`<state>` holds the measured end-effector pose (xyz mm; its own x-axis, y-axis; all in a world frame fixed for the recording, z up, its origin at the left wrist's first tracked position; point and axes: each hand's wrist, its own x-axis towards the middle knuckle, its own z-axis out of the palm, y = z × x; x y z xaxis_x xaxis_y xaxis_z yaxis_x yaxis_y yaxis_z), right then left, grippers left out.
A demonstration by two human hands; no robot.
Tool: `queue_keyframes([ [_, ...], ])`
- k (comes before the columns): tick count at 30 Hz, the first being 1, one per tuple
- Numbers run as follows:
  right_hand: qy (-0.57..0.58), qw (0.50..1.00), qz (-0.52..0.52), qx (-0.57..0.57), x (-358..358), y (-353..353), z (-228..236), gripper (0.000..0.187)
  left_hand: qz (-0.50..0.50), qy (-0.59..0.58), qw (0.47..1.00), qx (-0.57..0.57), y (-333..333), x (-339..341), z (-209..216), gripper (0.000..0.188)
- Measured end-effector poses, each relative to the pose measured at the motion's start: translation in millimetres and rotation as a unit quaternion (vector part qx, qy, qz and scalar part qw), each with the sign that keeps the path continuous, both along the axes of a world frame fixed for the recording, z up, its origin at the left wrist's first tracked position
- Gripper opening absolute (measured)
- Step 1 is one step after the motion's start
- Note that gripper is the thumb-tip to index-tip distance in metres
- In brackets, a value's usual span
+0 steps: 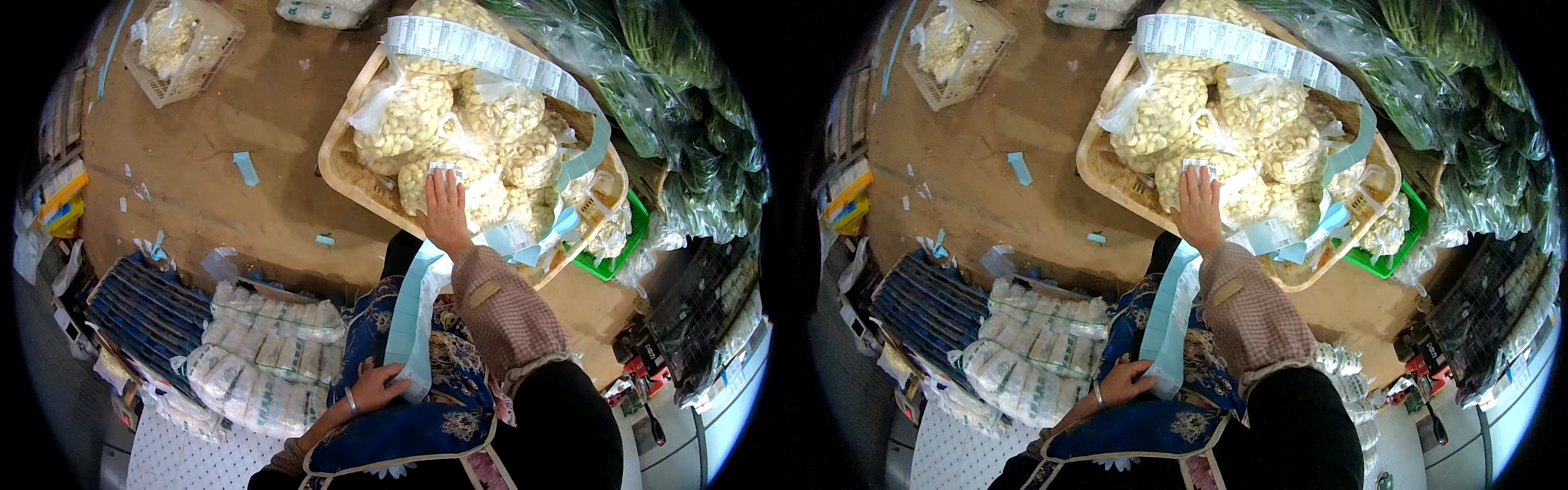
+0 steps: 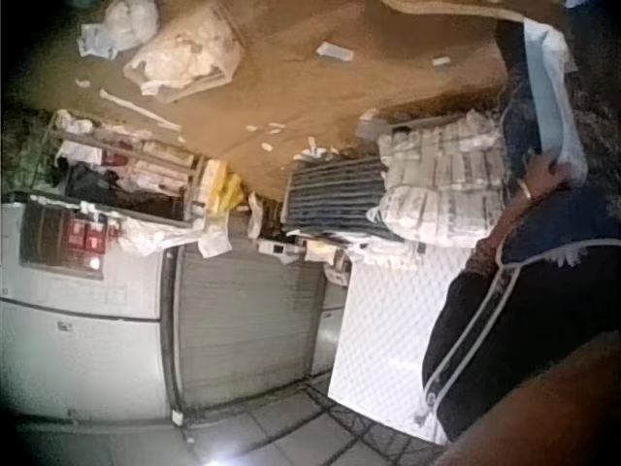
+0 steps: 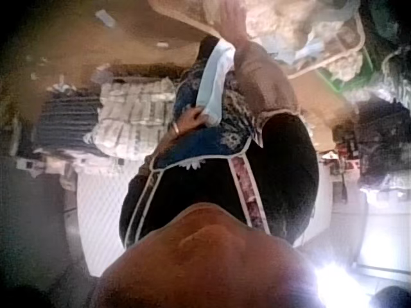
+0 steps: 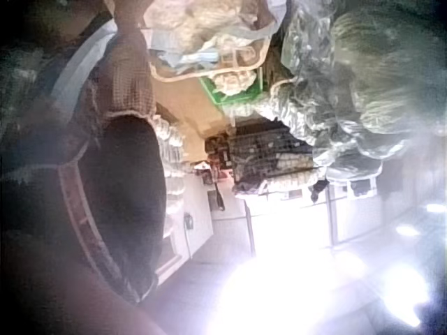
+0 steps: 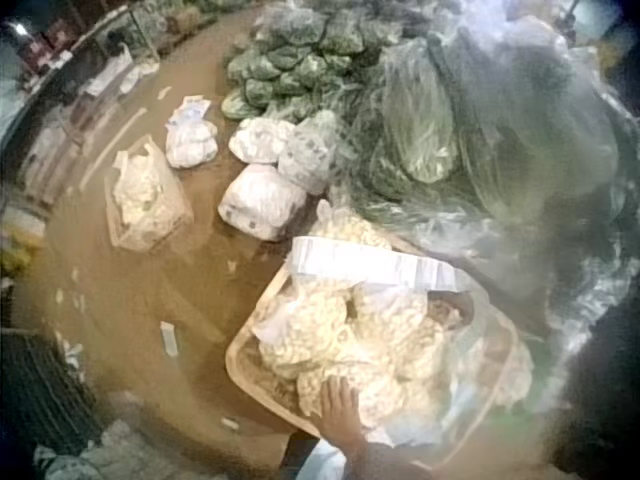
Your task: The person stands in a warehouse aisle and repeatedly tears off labels from a long roll. They place the labels onto plastic bags of garlic and large white sacks of produce stacked on the floor. The person handles the bags and sacks to position them for labeling.
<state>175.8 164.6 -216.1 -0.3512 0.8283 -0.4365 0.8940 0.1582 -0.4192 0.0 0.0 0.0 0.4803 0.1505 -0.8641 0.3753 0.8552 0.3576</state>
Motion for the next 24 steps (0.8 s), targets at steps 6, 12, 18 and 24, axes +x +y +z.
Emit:
queue_keyframes([
  [6,0.045,0.982,-0.156,0.091,34.0,16.1,-3.8,0.059,0.016,-0.036,0.999,-0.024,21.7,-9.2,-2.2,0.04],
  [12,-0.056,0.993,0.077,0.066,26.3,42.9,-15.4,0.064,0.02,-0.047,0.998,-0.022,24.4,-10.5,-3.4,0.038],
  [18,-0.13,0.98,-0.114,-0.095,51.4,41.4,-15.1,0.077,0.051,-0.043,0.998,-0.015,12.0,-6.9,-6.0,0.035],
  [24,-0.113,0.982,-0.087,-0.123,76.8,32.5,5.4,0.043,-0.011,-0.013,1.0,0.02,24.7,3.0,6.2,0.03],
])
